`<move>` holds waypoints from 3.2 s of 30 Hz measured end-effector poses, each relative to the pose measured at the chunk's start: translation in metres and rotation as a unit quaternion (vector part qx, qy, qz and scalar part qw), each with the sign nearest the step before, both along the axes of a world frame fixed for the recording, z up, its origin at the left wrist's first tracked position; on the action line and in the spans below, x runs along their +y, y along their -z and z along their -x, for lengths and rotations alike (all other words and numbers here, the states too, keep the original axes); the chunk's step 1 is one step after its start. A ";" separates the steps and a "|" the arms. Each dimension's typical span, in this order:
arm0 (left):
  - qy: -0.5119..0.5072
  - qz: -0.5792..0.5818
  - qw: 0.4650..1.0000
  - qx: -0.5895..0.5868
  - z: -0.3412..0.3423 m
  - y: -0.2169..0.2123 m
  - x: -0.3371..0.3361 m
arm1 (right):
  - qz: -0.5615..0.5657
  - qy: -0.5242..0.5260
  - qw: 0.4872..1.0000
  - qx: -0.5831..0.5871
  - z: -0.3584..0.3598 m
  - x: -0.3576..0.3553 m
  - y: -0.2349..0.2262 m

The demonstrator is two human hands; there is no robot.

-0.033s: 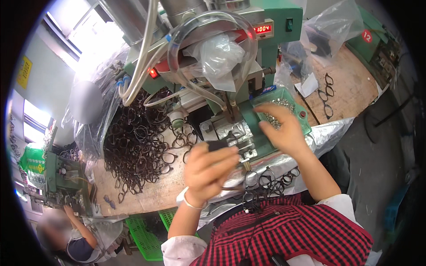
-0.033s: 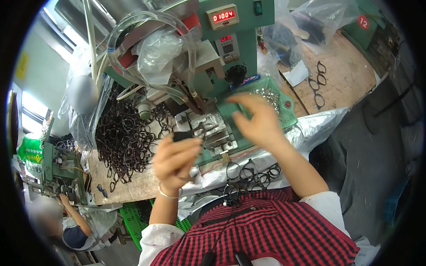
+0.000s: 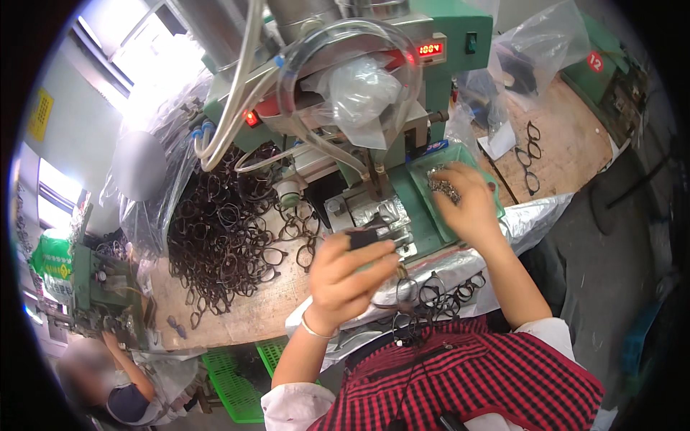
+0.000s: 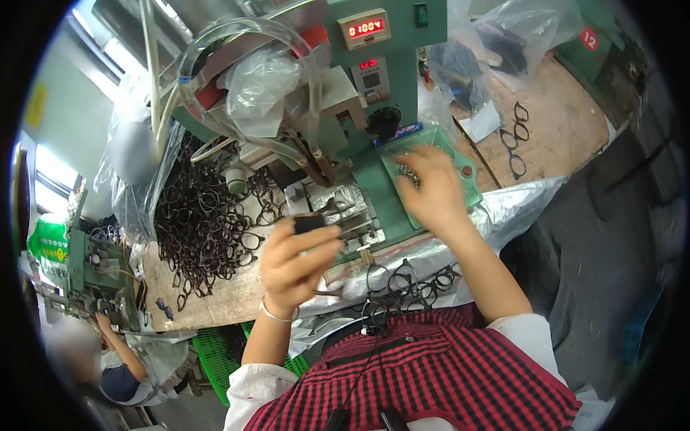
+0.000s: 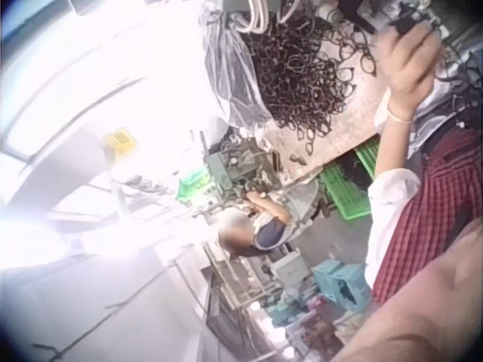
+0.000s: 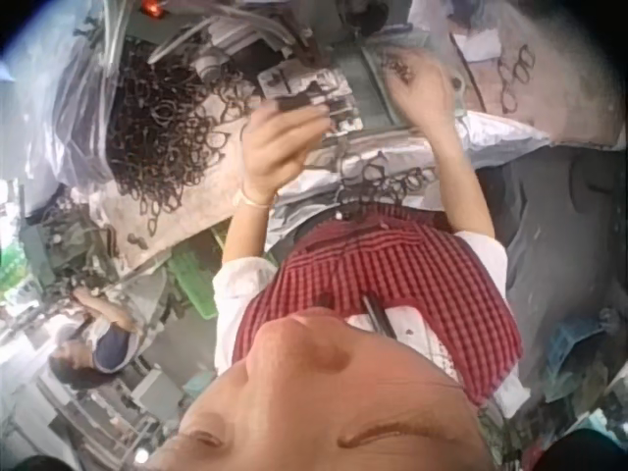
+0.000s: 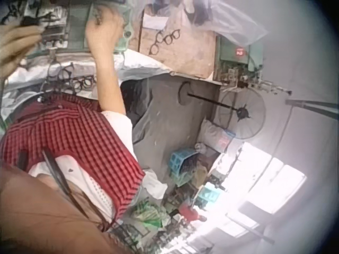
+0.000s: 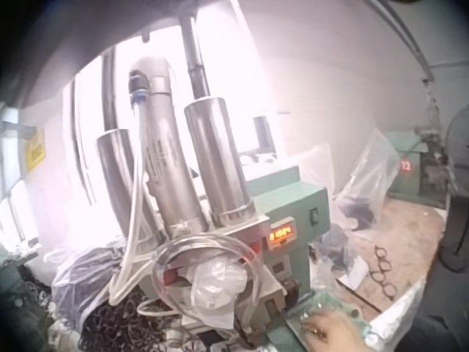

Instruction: The person assembles eyeglasses by inserting small metal components into eyeglass frames using a green press machine. They repeatedly pick up frames, place them under the press, and add metal parts before pressing them together.

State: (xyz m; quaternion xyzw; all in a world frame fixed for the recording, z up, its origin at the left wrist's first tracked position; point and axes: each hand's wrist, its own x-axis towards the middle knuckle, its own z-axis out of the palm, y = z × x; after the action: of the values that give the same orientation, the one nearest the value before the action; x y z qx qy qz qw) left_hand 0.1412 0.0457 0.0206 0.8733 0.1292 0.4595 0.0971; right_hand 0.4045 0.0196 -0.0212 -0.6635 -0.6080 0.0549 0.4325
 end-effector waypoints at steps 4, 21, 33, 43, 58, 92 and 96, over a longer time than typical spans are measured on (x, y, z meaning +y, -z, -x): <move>0.031 -0.059 0.996 0.057 -0.015 0.008 0.011 | -0.038 0.125 0.977 -0.166 -0.042 0.006 0.064; -0.080 -0.028 0.995 -0.053 0.019 0.054 -0.027 | -0.014 0.027 0.973 -0.229 -0.064 0.033 0.100; -0.294 0.080 0.912 0.276 0.157 0.145 0.085 | -0.046 0.052 0.997 -0.017 -0.065 0.027 0.103; -0.081 0.530 0.804 -0.259 0.119 0.108 0.115 | 0.027 -0.033 0.986 0.160 -0.048 0.053 0.087; -0.228 0.504 0.773 -0.310 0.135 0.097 0.068 | -0.080 -0.145 0.978 0.127 0.036 0.008 -0.031; 0.009 -0.055 0.997 0.054 -0.010 0.020 0.007 | 0.053 0.098 0.994 -0.023 -0.042 -0.043 0.034; 0.008 -0.052 0.998 0.023 -0.012 0.024 0.006 | -0.007 0.104 0.977 -0.185 -0.043 -0.020 0.063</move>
State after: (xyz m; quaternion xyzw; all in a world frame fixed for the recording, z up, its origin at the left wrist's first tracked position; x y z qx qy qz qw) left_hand 0.1531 0.0514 -0.0032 0.8887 0.1001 0.4443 0.0522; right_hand 0.4474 0.0001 -0.0846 -0.7186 -0.6055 -0.1183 0.3209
